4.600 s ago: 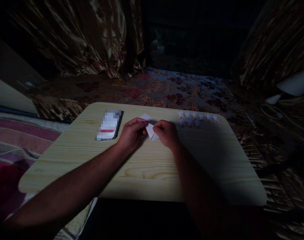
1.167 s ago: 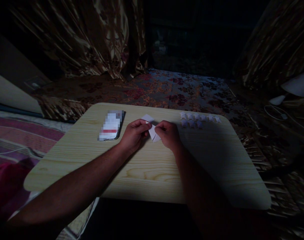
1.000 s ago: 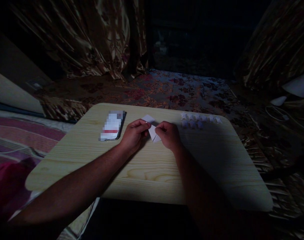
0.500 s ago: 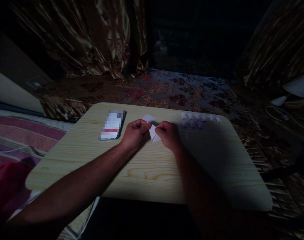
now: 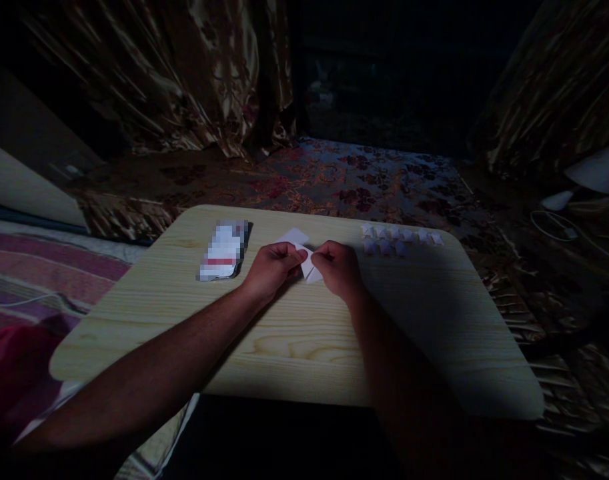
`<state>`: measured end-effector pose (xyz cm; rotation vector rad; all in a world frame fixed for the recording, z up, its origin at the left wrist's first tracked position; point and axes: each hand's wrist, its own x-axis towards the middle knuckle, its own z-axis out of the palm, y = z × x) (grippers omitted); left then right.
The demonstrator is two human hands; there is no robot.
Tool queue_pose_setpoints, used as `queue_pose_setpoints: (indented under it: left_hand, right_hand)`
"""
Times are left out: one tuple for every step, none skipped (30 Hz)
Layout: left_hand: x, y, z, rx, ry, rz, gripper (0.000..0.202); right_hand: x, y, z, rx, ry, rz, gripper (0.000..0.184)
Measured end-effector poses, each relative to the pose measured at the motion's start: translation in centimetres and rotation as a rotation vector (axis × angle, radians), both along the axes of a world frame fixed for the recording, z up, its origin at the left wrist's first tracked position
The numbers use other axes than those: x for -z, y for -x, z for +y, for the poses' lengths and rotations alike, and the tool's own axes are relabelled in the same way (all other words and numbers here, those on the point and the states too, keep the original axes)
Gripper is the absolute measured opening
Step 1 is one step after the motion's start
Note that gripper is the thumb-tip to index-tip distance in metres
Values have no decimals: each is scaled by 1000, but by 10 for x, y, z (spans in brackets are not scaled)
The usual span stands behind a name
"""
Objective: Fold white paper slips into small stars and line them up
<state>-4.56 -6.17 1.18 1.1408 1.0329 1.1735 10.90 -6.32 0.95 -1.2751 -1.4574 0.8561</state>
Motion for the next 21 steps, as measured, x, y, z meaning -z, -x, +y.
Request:
queue_pose_setpoints:
  left_hand:
    - [-1, 0, 0, 20, 9, 11, 38]
    - [-1, 0, -1, 42, 14, 24, 39]
    - [-1, 1, -1, 63, 14, 38, 39]
    - [-1, 1, -1, 77, 10, 49, 39]
    - [0, 1, -1, 84, 4, 56, 39]
    - [1, 1, -1, 85, -4, 59, 38]
    - [1, 1, -1, 79, -11, 58, 39]
    - [2, 1, -1, 71, -17, 56, 39]
    - [3, 1, 0, 64, -22, 55, 39]
    - [3, 1, 0, 58, -26, 56, 39]
    - [3, 1, 0, 56, -29, 61, 39]
    - [3, 1, 0, 57, -30, 68, 39]
    - [3, 1, 0, 63, -28, 76, 39]
    - [2, 2, 0, 74, -26, 83, 38]
    - [2, 2, -1, 89, -23, 87, 38]
    - [1, 2, -1, 106, -19, 90, 37]
    - [2, 3, -1, 123, -17, 91, 37]
    - [2, 3, 0, 134, -17, 92, 36]
    - [2, 3, 0, 138, -20, 95, 36]
    - [3, 3, 0, 136, -26, 99, 36]
    - [4, 3, 1, 132, -34, 108, 36]
  right_hand:
    - [0, 0, 0, 6, 3, -1, 13]
    - [-1, -1, 0, 9, 6, 1, 13]
    - [-1, -1, 1, 12, 7, 3, 14]
    - [-1, -2, 1, 12, 8, 4, 14]
    - [-1, -2, 1, 11, 6, 3, 14]
    - [-1, -3, 1, 9, 3, -2, 14]
    - [-1, -3, 1, 8, -2, -6, 14]
    - [-1, -3, 1, 8, -5, -7, 14]
    - [0, -3, 1, 7, -7, -7, 15]
    - [0, -3, 0, 8, -8, -7, 15]
    - [0, -2, 0, 9, -10, -8, 15]
    - [0, -2, 0, 10, -12, -11, 15]
    - [0, -2, 0, 13, -16, -13, 14]
    - [0, -3, 1, 15, -18, -14, 14]
    - [-1, -3, 1, 19, -18, -14, 14]
    - [-1, -3, 1, 23, -16, -13, 13]
    - [-1, -4, 1, 27, -13, -12, 13]
    - [-1, -4, 1, 29, -10, -13, 13]
    - [-1, -4, 1, 30, -8, -16, 13]
    - [-1, -4, 1, 30, -8, -17, 13]
    - [-2, -4, 1, 29, -9, -15, 13]
